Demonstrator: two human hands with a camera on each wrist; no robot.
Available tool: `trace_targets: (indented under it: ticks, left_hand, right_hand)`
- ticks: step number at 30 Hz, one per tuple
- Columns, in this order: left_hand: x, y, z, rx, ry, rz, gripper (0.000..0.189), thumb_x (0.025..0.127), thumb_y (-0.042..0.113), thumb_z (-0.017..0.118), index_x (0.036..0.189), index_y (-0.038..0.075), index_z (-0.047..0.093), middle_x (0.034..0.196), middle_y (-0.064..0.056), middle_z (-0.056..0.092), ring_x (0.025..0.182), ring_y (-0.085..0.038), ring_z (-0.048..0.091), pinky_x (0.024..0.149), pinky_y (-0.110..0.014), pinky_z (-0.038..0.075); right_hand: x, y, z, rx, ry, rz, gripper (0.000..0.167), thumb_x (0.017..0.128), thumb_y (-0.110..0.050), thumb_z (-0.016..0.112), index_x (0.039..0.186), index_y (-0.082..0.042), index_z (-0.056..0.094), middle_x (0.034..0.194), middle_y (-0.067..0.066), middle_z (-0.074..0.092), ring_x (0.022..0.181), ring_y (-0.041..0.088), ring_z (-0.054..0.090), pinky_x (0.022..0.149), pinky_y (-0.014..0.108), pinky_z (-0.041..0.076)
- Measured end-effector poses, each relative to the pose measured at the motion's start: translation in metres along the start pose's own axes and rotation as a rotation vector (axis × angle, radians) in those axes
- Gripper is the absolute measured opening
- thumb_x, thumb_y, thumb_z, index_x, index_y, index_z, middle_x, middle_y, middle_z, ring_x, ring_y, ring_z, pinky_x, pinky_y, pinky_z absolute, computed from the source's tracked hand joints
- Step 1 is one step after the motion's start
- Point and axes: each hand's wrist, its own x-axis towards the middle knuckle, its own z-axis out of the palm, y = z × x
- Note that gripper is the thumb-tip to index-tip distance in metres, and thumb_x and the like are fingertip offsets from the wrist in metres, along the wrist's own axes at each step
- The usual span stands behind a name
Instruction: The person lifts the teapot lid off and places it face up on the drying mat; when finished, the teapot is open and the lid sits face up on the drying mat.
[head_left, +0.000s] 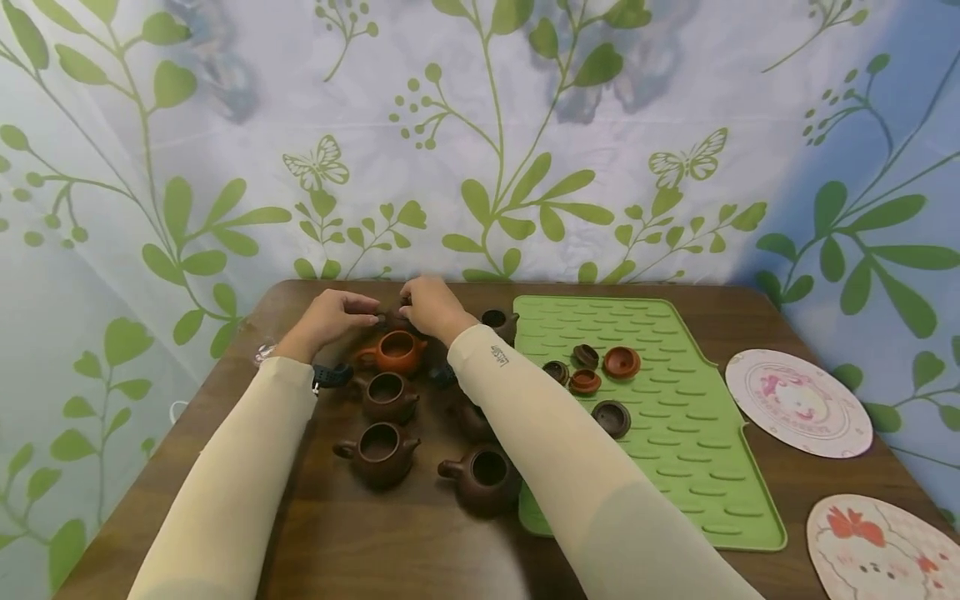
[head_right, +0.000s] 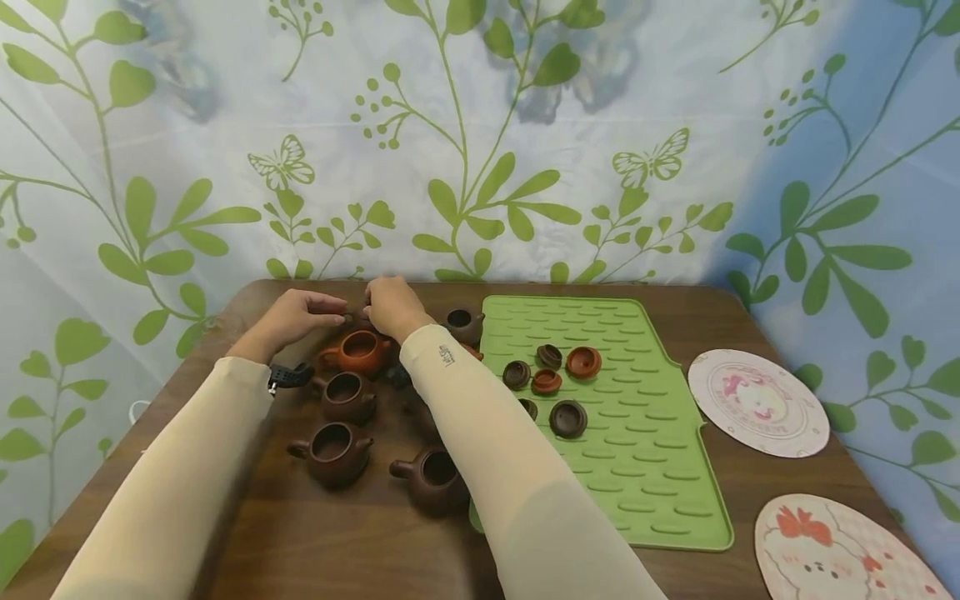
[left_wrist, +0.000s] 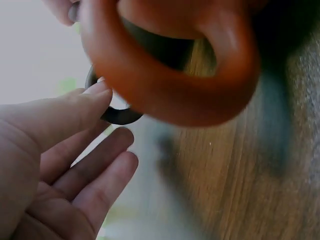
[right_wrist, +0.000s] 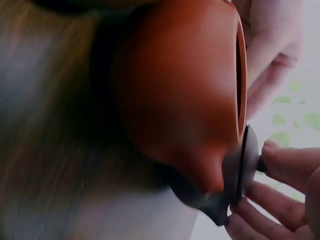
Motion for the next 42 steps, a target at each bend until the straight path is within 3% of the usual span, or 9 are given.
trace_targets:
  ticks: [6, 15, 23, 42]
  left_hand:
    - [-0.002, -0.002, 0.004, -0.023, 0.016, -0.009, 0.033, 0.102, 0.022, 0.075, 0.132, 0.008, 0.076, 0.127, -0.012, 0.073, 0.126, -0.036, 0.060, 0.107, -0.055, 0.046]
    - [0.003, -0.001, 0.008, -0.043, 0.020, -0.017, 0.034, 0.102, 0.025, 0.076, 0.132, 0.009, 0.076, 0.130, -0.013, 0.071, 0.127, -0.036, 0.060, 0.106, -0.053, 0.047]
    - [0.000, -0.001, 0.008, -0.048, 0.019, -0.032, 0.032, 0.103, 0.022, 0.074, 0.133, 0.010, 0.075, 0.133, -0.014, 0.069, 0.125, -0.035, 0.061, 0.104, -0.052, 0.050]
    - [0.000, 0.001, 0.006, -0.040, 0.024, -0.014, 0.033, 0.104, 0.020, 0.073, 0.134, 0.007, 0.074, 0.132, -0.015, 0.070, 0.124, -0.036, 0.062, 0.103, -0.052, 0.050]
  right_hand:
    - [0.004, -0.010, 0.006, -0.041, 0.036, 0.040, 0.036, 0.107, -0.024, 0.066, 0.141, -0.009, 0.067, 0.133, 0.006, 0.068, 0.121, 0.022, 0.064, 0.099, 0.032, 0.051]
    - [0.010, -0.007, 0.011, -0.039, 0.066, 0.140, 0.036, 0.106, -0.029, 0.068, 0.137, -0.012, 0.069, 0.133, 0.004, 0.067, 0.119, 0.023, 0.064, 0.095, 0.035, 0.054]
    - [0.011, -0.006, 0.017, -0.032, 0.115, 0.141, 0.030, 0.107, -0.028, 0.067, 0.133, -0.014, 0.074, 0.127, 0.002, 0.070, 0.115, 0.021, 0.067, 0.093, 0.033, 0.056]
    - [0.011, -0.008, 0.015, 0.022, 0.132, 0.173, 0.028, 0.107, -0.027, 0.066, 0.132, -0.017, 0.075, 0.128, 0.001, 0.070, 0.120, 0.022, 0.064, 0.097, 0.035, 0.054]
